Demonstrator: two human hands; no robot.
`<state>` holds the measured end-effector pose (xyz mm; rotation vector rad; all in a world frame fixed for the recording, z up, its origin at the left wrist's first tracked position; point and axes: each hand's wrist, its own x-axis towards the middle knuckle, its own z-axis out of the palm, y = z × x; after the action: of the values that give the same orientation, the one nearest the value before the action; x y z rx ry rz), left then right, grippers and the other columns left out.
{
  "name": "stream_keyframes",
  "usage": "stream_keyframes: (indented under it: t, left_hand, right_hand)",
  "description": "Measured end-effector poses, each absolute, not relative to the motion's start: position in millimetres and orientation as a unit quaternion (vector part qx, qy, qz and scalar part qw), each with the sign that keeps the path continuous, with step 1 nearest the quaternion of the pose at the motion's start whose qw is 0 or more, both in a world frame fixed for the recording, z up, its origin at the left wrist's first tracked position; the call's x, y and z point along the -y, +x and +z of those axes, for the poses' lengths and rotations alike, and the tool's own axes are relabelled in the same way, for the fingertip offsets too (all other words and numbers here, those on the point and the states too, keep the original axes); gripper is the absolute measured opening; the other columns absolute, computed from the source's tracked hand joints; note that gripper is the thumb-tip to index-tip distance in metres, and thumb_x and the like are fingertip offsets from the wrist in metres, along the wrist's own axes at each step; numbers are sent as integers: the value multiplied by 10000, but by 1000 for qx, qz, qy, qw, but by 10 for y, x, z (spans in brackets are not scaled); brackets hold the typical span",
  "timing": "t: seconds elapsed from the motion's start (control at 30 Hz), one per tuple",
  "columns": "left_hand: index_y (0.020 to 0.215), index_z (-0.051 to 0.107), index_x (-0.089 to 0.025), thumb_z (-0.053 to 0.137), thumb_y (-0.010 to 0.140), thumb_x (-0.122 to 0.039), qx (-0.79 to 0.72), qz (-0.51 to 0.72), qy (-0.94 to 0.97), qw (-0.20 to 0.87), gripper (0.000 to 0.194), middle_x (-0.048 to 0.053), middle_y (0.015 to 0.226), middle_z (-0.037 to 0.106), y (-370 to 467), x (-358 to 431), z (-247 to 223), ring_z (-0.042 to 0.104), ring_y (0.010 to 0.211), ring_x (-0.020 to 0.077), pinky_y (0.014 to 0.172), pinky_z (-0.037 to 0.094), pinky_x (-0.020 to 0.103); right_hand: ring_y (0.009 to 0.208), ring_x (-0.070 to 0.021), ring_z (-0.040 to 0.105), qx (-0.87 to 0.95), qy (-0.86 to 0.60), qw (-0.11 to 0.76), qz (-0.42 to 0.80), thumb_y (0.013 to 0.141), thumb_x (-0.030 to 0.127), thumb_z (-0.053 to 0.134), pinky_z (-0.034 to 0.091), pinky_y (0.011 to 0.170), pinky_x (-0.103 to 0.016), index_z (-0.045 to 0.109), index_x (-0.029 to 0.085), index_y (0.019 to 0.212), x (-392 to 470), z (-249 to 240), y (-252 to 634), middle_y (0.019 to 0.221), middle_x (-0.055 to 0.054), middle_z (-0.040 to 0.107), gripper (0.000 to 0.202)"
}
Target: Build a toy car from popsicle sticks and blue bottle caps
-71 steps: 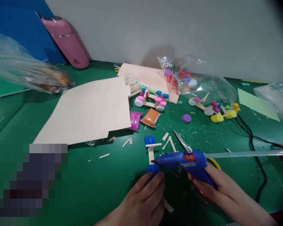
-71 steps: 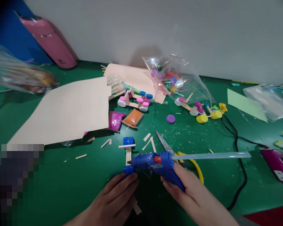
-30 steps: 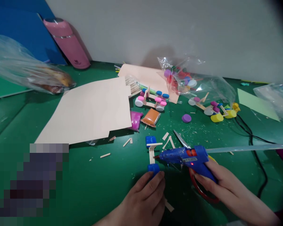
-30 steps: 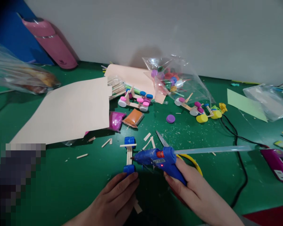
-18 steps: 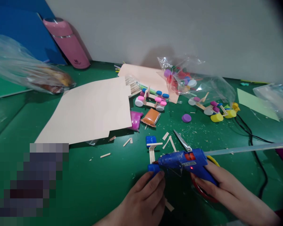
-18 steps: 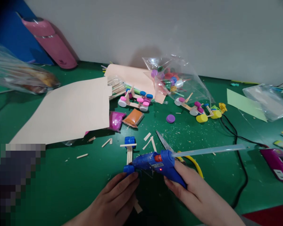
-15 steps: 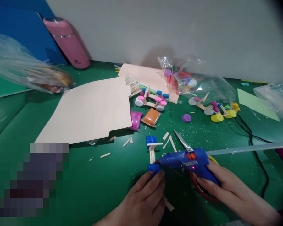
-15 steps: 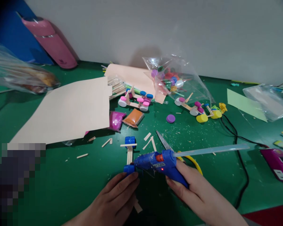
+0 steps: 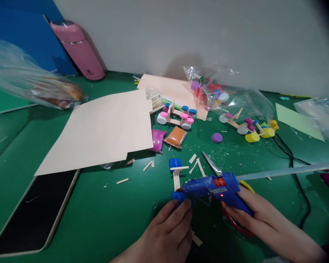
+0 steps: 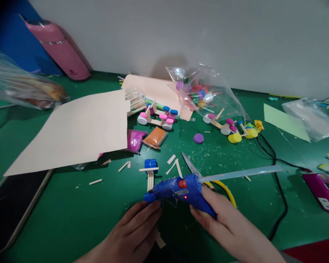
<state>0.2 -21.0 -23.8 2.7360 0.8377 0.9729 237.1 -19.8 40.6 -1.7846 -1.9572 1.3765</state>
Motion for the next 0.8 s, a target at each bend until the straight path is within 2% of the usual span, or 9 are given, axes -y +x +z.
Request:
stream_keyframes:
  t: [0.13,0.27,0.4,0.57,0.8]
  left_hand:
    - [780,643,-156,492,816,-171,-282,321,902,68,156,3,953,689,5,208,-247,532,1072,185,1022,292,314]
    - [746,639,-156,484,820,-162,-278,324,902,63,171,9,935,692,9,205,-245,539,1062,190,1003,316,323]
    - [758,637,-159,455,834,-168,-277,320,904,67,197,11,956,688,-6,203,-220,540,1062,187,974,350,317]
    - [769,636,-154,473,830,-176,-266,325,905,57,175,21,962,686,-1,202,-230,534,1067,194,983,337,323]
    - [794,635,-137,466,836,-175,-268,309,911,51,178,39,971,675,3,208,-254,525,1065,193,992,321,320]
  right_hand:
    - [959,-208,545,646,-614,71,448,865,375,395,462,834,-343,430,248,1184,229,429,2437,1114,-71,562,345]
    - [1054,-242,508,636,-636,66,431,853,385,417,430,889,-392,387,262,1237,268,415,2488,1171,-72,541,404]
    - [1022,-231,529,638,-638,83,424,843,390,431,447,867,-372,408,247,1223,256,405,2443,1167,-74,547,406]
    - [782,-180,586,641,-638,119,410,843,375,429,504,700,-277,518,228,1045,244,366,2322,914,-44,618,265]
    - [609,-158,554,601,-693,214,336,823,380,444,479,553,-229,569,214,907,369,308,2101,700,-7,584,224]
